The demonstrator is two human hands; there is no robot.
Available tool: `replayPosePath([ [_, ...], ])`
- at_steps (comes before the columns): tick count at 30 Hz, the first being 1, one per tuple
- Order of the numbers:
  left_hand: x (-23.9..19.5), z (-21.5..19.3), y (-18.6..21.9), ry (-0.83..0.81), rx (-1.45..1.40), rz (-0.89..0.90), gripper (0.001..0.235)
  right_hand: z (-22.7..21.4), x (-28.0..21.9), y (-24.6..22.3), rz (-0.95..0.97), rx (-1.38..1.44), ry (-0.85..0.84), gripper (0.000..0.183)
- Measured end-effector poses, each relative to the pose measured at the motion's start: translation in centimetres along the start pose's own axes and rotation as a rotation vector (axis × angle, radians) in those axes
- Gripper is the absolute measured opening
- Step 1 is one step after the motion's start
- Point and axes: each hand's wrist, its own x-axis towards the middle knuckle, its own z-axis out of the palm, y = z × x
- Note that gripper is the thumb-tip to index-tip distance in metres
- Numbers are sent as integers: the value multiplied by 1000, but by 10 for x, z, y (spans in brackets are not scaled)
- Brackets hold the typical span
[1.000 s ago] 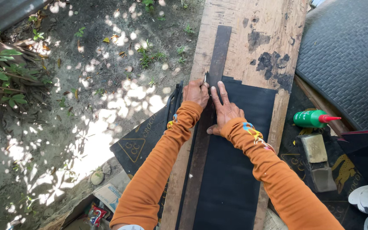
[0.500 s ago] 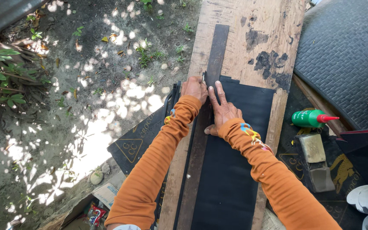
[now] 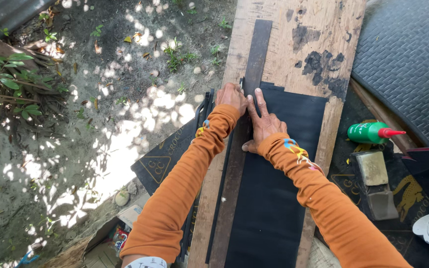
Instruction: The person uses a utility knife and a metal ruler to cut a black rubber sheet into long strips on a wooden workbench. The person repeatedly aligns the ruler, cuts along its edge, and stacks the cut strips. A sharpening stone is briefly handled before resuming cutting.
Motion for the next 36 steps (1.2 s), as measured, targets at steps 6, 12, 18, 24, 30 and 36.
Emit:
replayPosePath([
  [6,2,5,-3,24,-1,-26,31,-1,-1,0,-7,-9,12,149],
  [12,3,4,-3,-7,24,-39,31,2,-2,0,-6,5,26,148],
  [18,0,9,-8,67,40,-14,32,4,-1,0,-7,13,33,150],
  [24,2,18,-17,65,22,33,33,8,3,4,-18,18,50,149],
  [30,-24,17,-23,205,35,111,25,6,2,3,-26,13,75,150],
  [36,-111,-4,-44,80,-68,44,25,14,4,5,-50,0,103,151],
])
